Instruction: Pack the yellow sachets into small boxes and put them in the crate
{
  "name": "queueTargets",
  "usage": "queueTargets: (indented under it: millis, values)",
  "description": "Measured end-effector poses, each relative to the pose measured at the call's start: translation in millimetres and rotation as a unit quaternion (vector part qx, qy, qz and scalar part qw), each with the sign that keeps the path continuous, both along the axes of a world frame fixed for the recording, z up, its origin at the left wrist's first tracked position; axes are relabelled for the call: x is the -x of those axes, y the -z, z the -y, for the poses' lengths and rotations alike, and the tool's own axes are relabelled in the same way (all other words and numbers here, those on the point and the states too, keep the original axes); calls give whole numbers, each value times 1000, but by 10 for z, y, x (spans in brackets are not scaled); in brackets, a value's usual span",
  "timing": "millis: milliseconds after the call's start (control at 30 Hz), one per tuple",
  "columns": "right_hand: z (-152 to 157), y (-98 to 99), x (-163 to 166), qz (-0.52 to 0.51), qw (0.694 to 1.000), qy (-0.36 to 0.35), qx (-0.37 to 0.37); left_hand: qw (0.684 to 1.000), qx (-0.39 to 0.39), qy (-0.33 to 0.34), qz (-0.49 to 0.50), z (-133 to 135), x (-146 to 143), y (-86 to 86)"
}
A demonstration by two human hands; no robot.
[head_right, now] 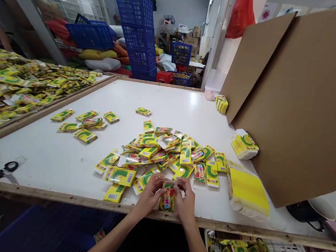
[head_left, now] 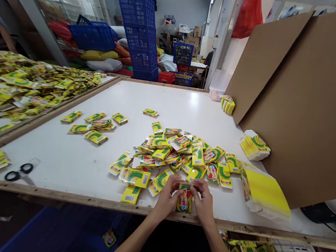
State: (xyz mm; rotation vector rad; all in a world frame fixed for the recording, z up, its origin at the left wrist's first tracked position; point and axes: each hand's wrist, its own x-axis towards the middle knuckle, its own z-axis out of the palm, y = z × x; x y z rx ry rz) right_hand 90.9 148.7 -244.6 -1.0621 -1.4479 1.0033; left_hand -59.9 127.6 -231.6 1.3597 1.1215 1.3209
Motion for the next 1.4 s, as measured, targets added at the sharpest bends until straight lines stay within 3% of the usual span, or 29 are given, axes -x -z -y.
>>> queueTargets:
  millis: [267, 500, 800, 1100, 1200, 1267, 1400]
  values:
    - [32, -72, -47, 40, 998, -28, -28, 999, 13, -10, -46, 2, -4, -76]
    - [-79, -146, -16, 79, 997, -5, 19, 996, 48, -63, -40, -104, -84, -80]
    - [-131, -113, -56, 38, 998, -33, 41, 996, 78, -41, -5, -194, -74, -86]
    - [-37, -27, -79, 41, 997, -53, 30, 995, 97, 20, 13, -63, -9, -32]
    - [-128, -63, -84, 68, 997, -42, 6, 995, 75, -53, -28, 35, 22, -131]
    - [-280, -101, -94, 100, 995, 15, -10, 988, 48, -130, -73, 170, 173, -274]
    - [-739, -143, -102, 172, 970, 173, 10, 945, 18, -245, -217, 587, 893, -618]
